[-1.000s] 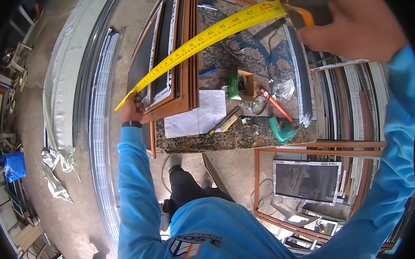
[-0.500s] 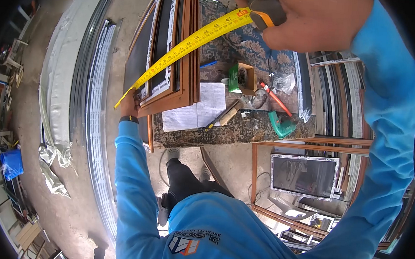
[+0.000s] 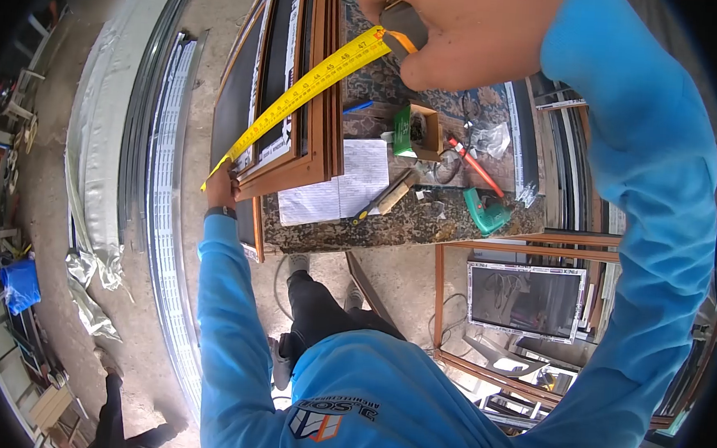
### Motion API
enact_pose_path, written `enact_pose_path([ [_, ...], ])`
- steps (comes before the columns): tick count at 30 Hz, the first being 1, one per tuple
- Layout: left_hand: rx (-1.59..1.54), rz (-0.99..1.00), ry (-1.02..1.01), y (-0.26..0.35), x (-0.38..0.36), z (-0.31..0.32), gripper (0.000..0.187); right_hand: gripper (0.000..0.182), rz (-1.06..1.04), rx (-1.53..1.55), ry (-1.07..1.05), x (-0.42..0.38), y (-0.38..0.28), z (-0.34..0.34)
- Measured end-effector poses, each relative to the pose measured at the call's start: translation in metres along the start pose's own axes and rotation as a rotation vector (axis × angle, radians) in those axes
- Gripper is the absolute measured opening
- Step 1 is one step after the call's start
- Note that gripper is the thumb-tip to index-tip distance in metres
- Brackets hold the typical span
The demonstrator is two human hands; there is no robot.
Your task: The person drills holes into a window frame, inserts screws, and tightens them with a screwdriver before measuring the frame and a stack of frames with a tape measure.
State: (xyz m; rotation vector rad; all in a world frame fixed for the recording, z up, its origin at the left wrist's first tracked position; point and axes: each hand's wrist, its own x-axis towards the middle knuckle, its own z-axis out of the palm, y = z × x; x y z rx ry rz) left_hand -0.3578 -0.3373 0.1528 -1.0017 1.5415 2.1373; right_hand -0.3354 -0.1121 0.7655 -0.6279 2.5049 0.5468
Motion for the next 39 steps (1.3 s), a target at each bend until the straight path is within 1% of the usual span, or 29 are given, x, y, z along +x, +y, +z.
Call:
enact_pose_path([
  [1, 0.005, 0.02, 0.015, -0.002, -0.003, 0.001, 0.021, 0.039, 0.059, 0.012, -0.089, 0.009, -0.006, -0.011],
  [3, 0.015, 0.043, 0.031, -0.004, -0.008, 0.001, 0.024, 0.038, 0.059, 0.011, -0.113, 0.013, -0.007, -0.011],
  [4, 0.021, 0.056, 0.04, -0.005, -0.012, 0.001, 0.025, 0.037, 0.0, -0.003, -0.046, 0.01, -0.002, 0.0],
  [6, 0.006, 0.088, 0.036, -0.006, -0.021, 0.0, 0.024, 0.037, -0.036, -0.022, -0.053, 0.015, -0.002, 0.001],
  [7, -0.001, 0.105, 0.034, -0.007, -0.026, 0.0, 0.023, 0.037, -0.013, -0.028, -0.127, 0.025, -0.004, -0.006],
  [9, -0.025, 0.108, 0.021, -0.01, -0.036, 0.0, 0.021, 0.038, 0.01, -0.021, -0.183, 0.033, -0.009, -0.01],
  [13, -0.018, 0.097, 0.029, -0.02, -0.052, -0.002, 0.019, 0.04, -0.069, -0.017, -0.176, 0.049, -0.006, -0.005],
  [15, -0.028, 0.125, 0.001, -0.028, -0.062, -0.002, 0.019, 0.039, -0.011, -0.056, -0.183, 0.054, -0.013, -0.006],
  [19, -0.032, 0.15, 0.0, -0.039, -0.074, 0.001, 0.017, 0.039, -0.006, -0.098, -0.15, 0.059, -0.019, -0.002],
  [22, -0.07, 0.135, -0.007, -0.046, -0.074, 0.001, 0.016, 0.038, -0.006, -0.11, -0.121, 0.062, -0.017, -0.002],
  [25, -0.042, 0.123, -0.002, -0.053, -0.076, -0.002, 0.015, 0.037, 0.005, -0.116, -0.088, 0.061, -0.016, -0.005],
  [28, 0.0, 0.14, -0.022, -0.058, -0.077, -0.009, 0.023, 0.037, 0.013, -0.118, -0.061, 0.059, -0.015, -0.007],
  [31, 0.005, 0.162, -0.028, -0.062, -0.079, -0.011, 0.022, 0.036, 0.007, -0.141, -0.054, 0.061, -0.015, -0.006],
  [34, -0.04, 0.168, -0.03, -0.063, -0.086, -0.005, 0.021, 0.036, 0.001, -0.128, -0.061, 0.065, -0.018, -0.002],
  [36, -0.09, 0.158, -0.006, -0.071, -0.089, 0.002, 0.016, 0.039, 0.017, -0.096, -0.134, 0.072, -0.019, 0.001],
  [37, 0.292, 0.429, -0.068, -0.09, -0.071, -0.005, 0.017, 0.041, 0.008, -0.121, -0.081, 0.083, -0.019, 0.013],
  [38, 0.82, 0.765, 0.036, -0.109, -0.055, -0.013, 0.02, 0.045, 0.0, -0.146, -0.028, 0.093, -0.019, 0.024],
  [39, 1.147, 1.07, 0.233, -0.128, -0.04, -0.022, 0.022, 0.056, -0.027, -0.2, 0.135, 0.106, -0.014, 0.047],
])
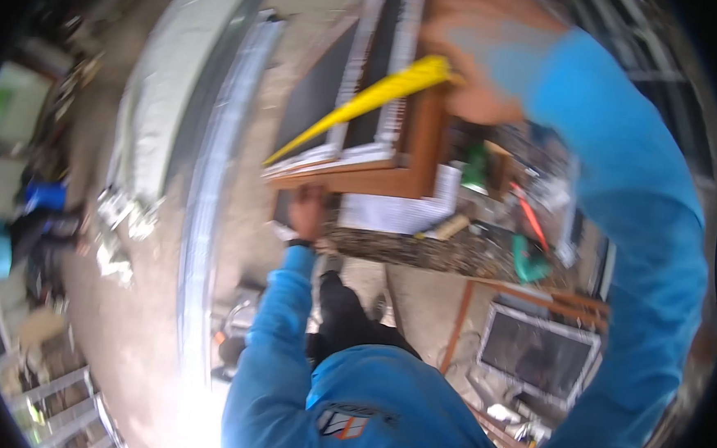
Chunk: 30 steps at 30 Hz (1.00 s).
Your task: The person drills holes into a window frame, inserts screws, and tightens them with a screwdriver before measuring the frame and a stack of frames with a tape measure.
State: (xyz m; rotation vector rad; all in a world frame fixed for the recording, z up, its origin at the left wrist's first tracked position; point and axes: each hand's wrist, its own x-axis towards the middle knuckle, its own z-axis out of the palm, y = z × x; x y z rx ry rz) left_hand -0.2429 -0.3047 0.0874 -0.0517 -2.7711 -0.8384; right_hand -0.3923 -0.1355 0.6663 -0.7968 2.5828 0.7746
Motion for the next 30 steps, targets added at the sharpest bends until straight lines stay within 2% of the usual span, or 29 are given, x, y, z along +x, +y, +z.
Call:
enact_pose_path([
  [1, -0.405, -0.237, 0.009, 0.015, 0.003, -0.007, 0.023, 0.053, -0.008, 0.012, 0.096, -0.001, 0.002, 0.007],
  [2, -0.811, -0.47, 0.118, 0.03, 0.007, -0.014, 0.03, 0.05, -0.006, 0.019, 0.183, -0.004, 0.005, 0.013],
  [4, -0.957, -0.901, -0.034, 0.047, 0.021, -0.042, 0.033, 0.051, -0.032, 0.037, 0.227, -0.004, 0.01, 0.018],
  [7, -1.107, -0.818, 0.032, 0.054, 0.018, -0.052, 0.035, 0.054, -0.013, 0.132, 0.194, -0.009, 0.012, 0.01],
  [9, -1.066, -0.738, 0.082, 0.052, 0.016, -0.045, 0.039, 0.056, -0.073, 0.011, 0.319, -0.011, 0.02, 0.026],
  [10, -1.032, -0.8, 0.019, 0.057, 0.02, -0.059, 0.041, 0.057, -0.087, 0.015, 0.332, -0.01, 0.021, 0.023],
  [11, -1.035, -0.757, 0.054, 0.054, 0.019, -0.052, 0.042, 0.057, -0.064, 0.052, 0.268, -0.009, 0.022, 0.018],
  [12, -1.09, -0.799, 0.055, 0.052, 0.018, -0.046, 0.04, 0.057, -0.043, 0.095, 0.208, -0.007, 0.02, 0.013],
  [14, -1.141, -0.783, 0.089, 0.052, 0.018, -0.043, 0.033, 0.055, -0.043, 0.091, 0.145, -0.005, 0.02, 0.004],
  [16, -1.183, -0.863, 0.086, 0.058, 0.02, -0.047, 0.025, 0.054, -0.014, 0.102, 0.063, -0.003, 0.018, -0.002],
  [19, -1.217, -0.92, 0.019, 0.055, 0.02, -0.051, 0.024, 0.056, 0.016, 0.114, 0.044, -0.002, 0.022, 0.0],
  [22, -1.04, -0.763, 0.112, 0.055, 0.021, -0.049, 0.023, 0.059, 0.041, 0.119, -0.016, -0.001, 0.021, -0.006],
  [23, -1.0, -0.769, 0.088, 0.056, 0.019, -0.051, 0.02, 0.059, 0.046, 0.124, -0.041, 0.0, 0.021, -0.009],
  [26, -1.047, -0.641, 0.259, 0.078, 0.023, -0.065, 0.028, 0.059, 0.033, 0.107, -0.013, -0.002, 0.025, -0.005],
  [27, -1.04, -0.629, 0.234, 0.079, 0.022, -0.065, 0.025, 0.059, 0.019, 0.1, 0.013, -0.001, 0.024, -0.002],
  [30, -1.055, -0.594, 0.18, 0.085, 0.027, -0.07, 0.019, 0.056, 0.061, 0.13, -0.082, 0.0, 0.021, -0.011],
])
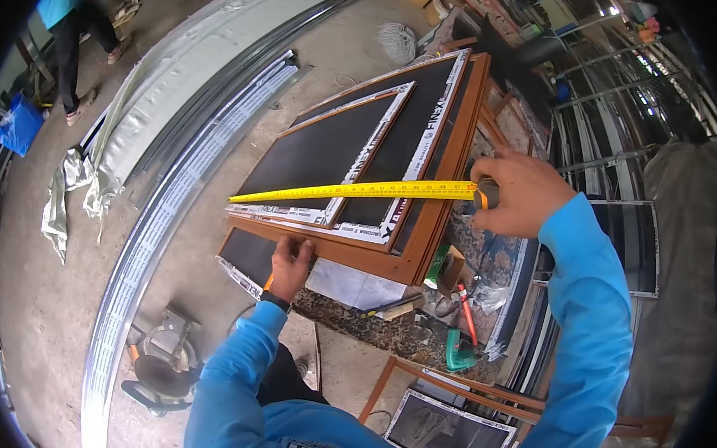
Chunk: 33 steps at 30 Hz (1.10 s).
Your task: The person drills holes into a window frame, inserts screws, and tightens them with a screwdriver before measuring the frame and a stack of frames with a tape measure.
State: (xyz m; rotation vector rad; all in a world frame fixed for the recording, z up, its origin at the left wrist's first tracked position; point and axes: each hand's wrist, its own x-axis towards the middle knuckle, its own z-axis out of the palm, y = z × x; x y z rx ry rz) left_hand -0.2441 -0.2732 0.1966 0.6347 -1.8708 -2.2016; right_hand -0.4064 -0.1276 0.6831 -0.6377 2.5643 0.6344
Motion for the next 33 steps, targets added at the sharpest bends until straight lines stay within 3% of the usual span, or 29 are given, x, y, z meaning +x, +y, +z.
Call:
enact_pose_path([
  [6, -0.082, 0.157, -0.122, 0.062, -0.007, 0.013, 0.02, 0.052, -0.044, 0.05, -0.028, -0.004, 0.005, 0.003],
  [10, -0.115, 0.253, -0.172, 0.11, -0.021, 0.02, 0.016, 0.058, -0.028, 0.063, -0.084, -0.005, 0.004, 0.002],
  [13, -0.067, 0.323, -0.258, 0.129, -0.027, 0.022, 0.015, 0.062, 0.083, 0.131, -0.238, -0.005, -0.002, -0.012],
  [16, -0.094, 0.329, -0.28, 0.142, -0.032, 0.026, 0.015, 0.065, 0.075, 0.114, -0.201, -0.008, 0.006, -0.009],
  [22, -0.108, 0.241, -0.315, 0.13, -0.036, 0.032, 0.013, 0.067, 0.001, 0.182, -0.08, 0.003, 0.02, 0.012],
  [24, -0.167, 0.314, -0.263, 0.127, -0.038, 0.035, 0.013, 0.067, 0.032, 0.151, -0.109, 0.001, 0.007, 0.008],
  [28, -0.22, 0.161, -0.316, 0.126, -0.04, 0.022, 0.01, 0.071, 0.094, -0.003, -0.166, 0.003, -0.02, 0.002],
  [30, -0.264, 0.096, -0.31, 0.123, -0.036, 0.017, 0.01, 0.07, 0.11, -0.027, -0.031, -0.002, -0.021, 0.01],
  [33, -0.26, 0.05, -0.262, 0.104, -0.028, 0.006, 0.013, 0.054, 0.045, 0.048, -0.221, -0.008, -0.018, -0.014],
])
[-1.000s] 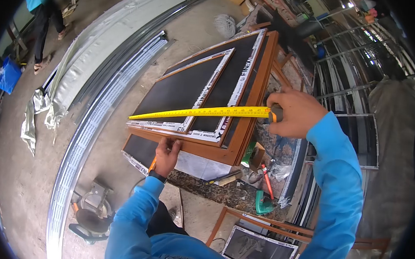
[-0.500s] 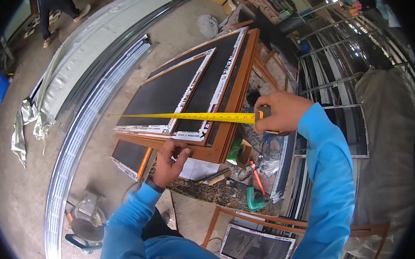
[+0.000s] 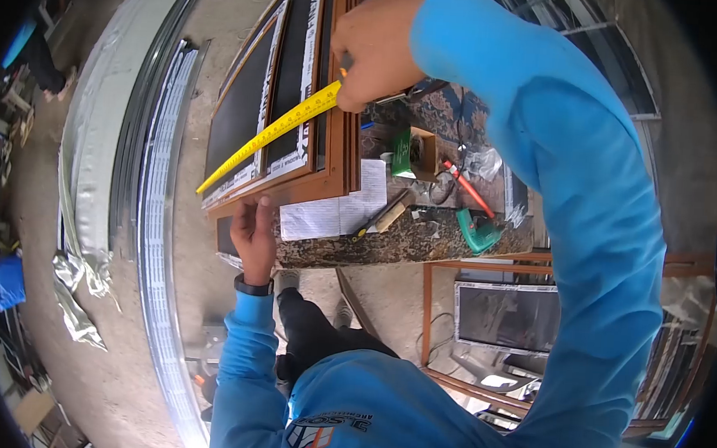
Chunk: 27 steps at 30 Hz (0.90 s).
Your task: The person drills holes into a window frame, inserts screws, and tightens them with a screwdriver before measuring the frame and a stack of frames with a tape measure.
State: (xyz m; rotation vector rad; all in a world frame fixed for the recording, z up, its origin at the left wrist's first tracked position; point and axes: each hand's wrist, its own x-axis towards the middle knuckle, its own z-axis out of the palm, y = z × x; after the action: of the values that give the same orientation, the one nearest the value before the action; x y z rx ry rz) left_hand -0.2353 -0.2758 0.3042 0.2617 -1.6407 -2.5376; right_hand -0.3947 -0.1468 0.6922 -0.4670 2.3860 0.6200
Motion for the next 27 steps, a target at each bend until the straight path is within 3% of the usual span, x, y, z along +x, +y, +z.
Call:
enact_pose_path([
  [3, 0.076, 0.009, 0.01, 0.003, 0.002, -0.009, 0.014, 0.054, 0.038, 0.006, -0.058, -0.018, -0.016, -0.015],
  [8, 0.057, -0.035, 0.002, 0.01, 0.007, -0.011, 0.016, 0.052, -0.189, 0.01, -0.076, -0.012, 0.013, -0.017],
  [14, 0.061, -0.103, 0.029, -0.005, 0.016, -0.01, 0.018, 0.053, -0.016, -0.029, 0.023, -0.018, -0.003, -0.008],
  [19, 0.045, -0.206, 0.02, -0.008, 0.014, -0.01, 0.024, 0.054, -0.043, 0.02, 0.017, -0.023, 0.008, -0.007],
  [22, 0.069, -0.101, -0.023, -0.008, 0.005, -0.004, 0.025, 0.053, 0.057, 0.01, 0.018, -0.024, 0.001, -0.004],
  [27, -0.023, -0.117, -0.007, -0.007, -0.001, 0.007, 0.024, 0.062, 0.063, 0.061, 0.109, -0.014, 0.015, 0.023],
])
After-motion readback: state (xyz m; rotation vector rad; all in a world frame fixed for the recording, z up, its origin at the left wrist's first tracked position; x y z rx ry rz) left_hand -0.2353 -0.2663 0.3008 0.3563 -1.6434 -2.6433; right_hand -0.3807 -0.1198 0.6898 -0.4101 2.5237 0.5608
